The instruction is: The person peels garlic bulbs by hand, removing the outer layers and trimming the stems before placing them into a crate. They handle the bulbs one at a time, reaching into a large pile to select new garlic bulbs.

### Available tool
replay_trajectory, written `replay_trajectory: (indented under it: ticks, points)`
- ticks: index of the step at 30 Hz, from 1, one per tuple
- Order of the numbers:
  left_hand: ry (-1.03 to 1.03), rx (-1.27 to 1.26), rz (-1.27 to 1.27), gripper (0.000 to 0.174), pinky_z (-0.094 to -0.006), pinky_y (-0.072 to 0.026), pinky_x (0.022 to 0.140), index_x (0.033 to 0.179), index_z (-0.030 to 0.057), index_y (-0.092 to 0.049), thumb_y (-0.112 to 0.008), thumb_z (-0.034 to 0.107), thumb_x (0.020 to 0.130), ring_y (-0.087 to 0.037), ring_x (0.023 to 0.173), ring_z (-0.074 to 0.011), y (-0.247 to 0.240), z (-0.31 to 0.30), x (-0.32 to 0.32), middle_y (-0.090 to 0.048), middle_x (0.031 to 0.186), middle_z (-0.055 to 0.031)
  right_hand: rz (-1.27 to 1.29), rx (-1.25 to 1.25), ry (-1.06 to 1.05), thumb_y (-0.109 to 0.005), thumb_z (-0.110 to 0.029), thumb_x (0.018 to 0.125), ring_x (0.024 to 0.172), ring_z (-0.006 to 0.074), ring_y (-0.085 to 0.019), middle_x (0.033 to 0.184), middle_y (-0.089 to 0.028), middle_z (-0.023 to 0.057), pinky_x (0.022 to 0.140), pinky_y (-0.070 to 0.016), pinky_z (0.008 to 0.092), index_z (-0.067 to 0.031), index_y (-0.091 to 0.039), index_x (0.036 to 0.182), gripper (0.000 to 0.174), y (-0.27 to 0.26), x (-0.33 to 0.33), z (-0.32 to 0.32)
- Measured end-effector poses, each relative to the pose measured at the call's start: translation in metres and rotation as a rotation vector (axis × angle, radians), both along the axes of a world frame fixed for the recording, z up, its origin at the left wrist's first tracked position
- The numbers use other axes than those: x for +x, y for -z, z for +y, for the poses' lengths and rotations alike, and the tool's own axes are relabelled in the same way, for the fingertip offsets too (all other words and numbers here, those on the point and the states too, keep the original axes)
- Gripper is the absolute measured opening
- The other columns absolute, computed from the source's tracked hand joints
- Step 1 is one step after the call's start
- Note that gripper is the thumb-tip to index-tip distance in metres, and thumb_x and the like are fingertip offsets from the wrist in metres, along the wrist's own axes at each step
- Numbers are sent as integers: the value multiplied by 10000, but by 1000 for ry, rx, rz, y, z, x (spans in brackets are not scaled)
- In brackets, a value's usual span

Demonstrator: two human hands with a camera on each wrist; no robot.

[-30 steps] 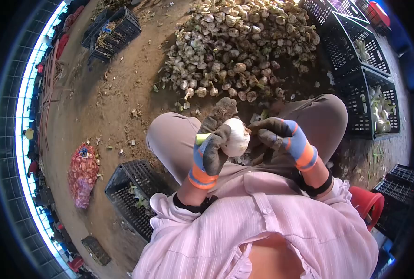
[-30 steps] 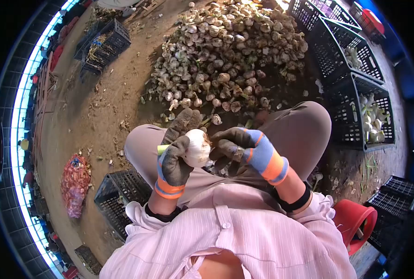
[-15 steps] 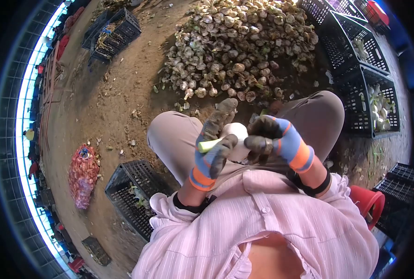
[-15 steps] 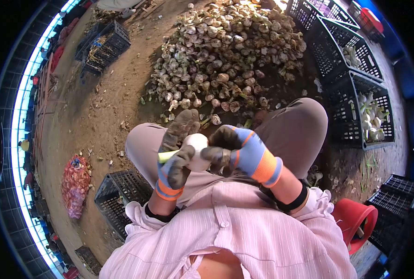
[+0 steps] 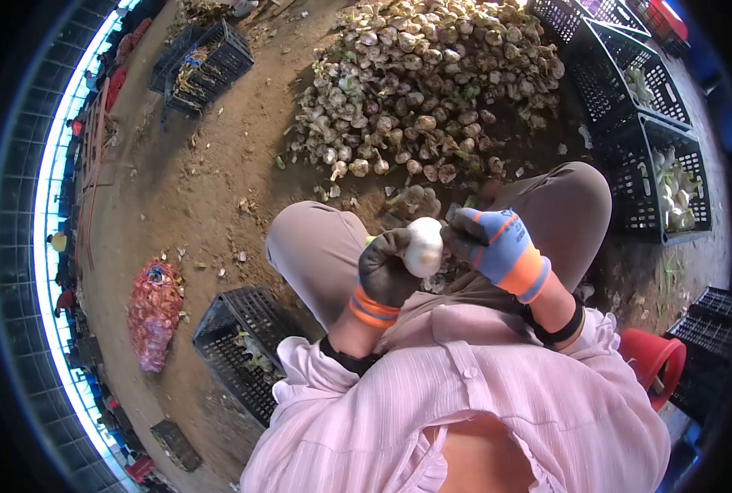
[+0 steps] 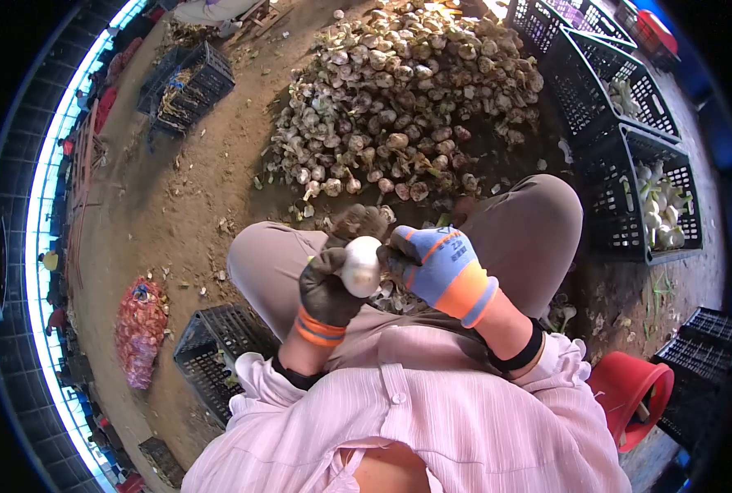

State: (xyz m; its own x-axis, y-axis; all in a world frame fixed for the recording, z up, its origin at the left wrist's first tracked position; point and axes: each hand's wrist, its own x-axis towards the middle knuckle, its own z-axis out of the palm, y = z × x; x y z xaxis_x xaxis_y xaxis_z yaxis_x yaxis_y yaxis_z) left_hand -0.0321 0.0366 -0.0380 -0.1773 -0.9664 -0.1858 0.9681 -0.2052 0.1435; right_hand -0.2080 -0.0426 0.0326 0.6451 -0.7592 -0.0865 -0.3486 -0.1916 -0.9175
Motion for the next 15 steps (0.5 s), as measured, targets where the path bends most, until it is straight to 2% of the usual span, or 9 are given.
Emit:
replay_trajectory:
  ticks: [1,2,5,7,8,9,11,13,15]
  points:
    - [-2,44,33,569,-471,-277,1031,1282,-16,-373,-541,122,757,-329,1257,-293,2,-2,-3,-368,1342,-164,128,-218,20,-596,-165,804,530,251,-570,671,-602,139,515,-437,321,-24,-588,806,142,2,1,0]
    - [-5,89,66,547,-480,-263,1038,1273,-11,-390,-534,116,760,-315,1264,-301,5,-4,-6,-378,1337,-159,78,-32,40,-599,-185,766,597,341,-548,697,-578,196,559,-443,366,-25,-576,771,161,-1,-1,0]
    - [-125,31,233,552,-470,-160,1089,1284,5,-384,-506,71,750,-259,1292,-320,-30,-18,-13,-386,1336,-149,236,144,71,-597,-195,728,643,341,-557,684,-575,195,584,-440,386,-22,-561,745,178,62,-16,-2]
    - [-177,-96,-1,608,-458,-126,1094,1338,52,-315,-502,164,770,-199,1322,-299,-43,-27,1,-323,1389,-103,363,194,45,-618,-68,716,570,164,-536,636,-587,77,555,-442,312,-50,-626,930,215,80,-24,10]
    - [-183,-122,-105,625,-464,-117,1093,1354,56,-279,-493,184,781,-174,1331,-289,-48,-32,2,-263,1420,-99,348,-18,8,-643,-88,696,683,225,-563,775,-603,98,629,-457,339,-49,-599,983,294,86,-27,13]
    - [-147,-105,-74,646,-470,-117,1092,1365,53,-243,-485,177,780,-150,1336,-292,-47,-32,4,-231,1432,-95,326,-218,-33,-668,-108,676,796,286,-589,914,-619,120,704,-472,365,-49,-571,1036,378,82,-25,18]
    - [-82,-97,-21,680,-484,-132,1087,1382,48,-185,-476,152,776,-110,1342,-301,-43,-38,3,-185,1448,-92,295,-444,63,-646,-146,649,914,306,-550,1078,-553,144,790,-453,361,-58,-501,1141,521,68,-20,17]
    - [-49,-69,83,632,-493,-169,1077,1340,12,-256,-483,111,759,-171,1319,-322,-43,-43,-3,-245,1413,-144,269,-571,119,-644,-166,625,985,318,-525,1174,-507,161,836,-442,367,-55,-445,1213,630,34,-17,7]
    - [-58,-50,-50,545,-499,-188,1068,1258,-52,-393,-495,94,743,-266,1286,-337,-44,-45,-12,-312,1372,-194,252,-578,117,-661,-167,604,1010,322,-514,1203,-483,172,842,-438,382,-42,-402,1251,708,-1,-19,1]
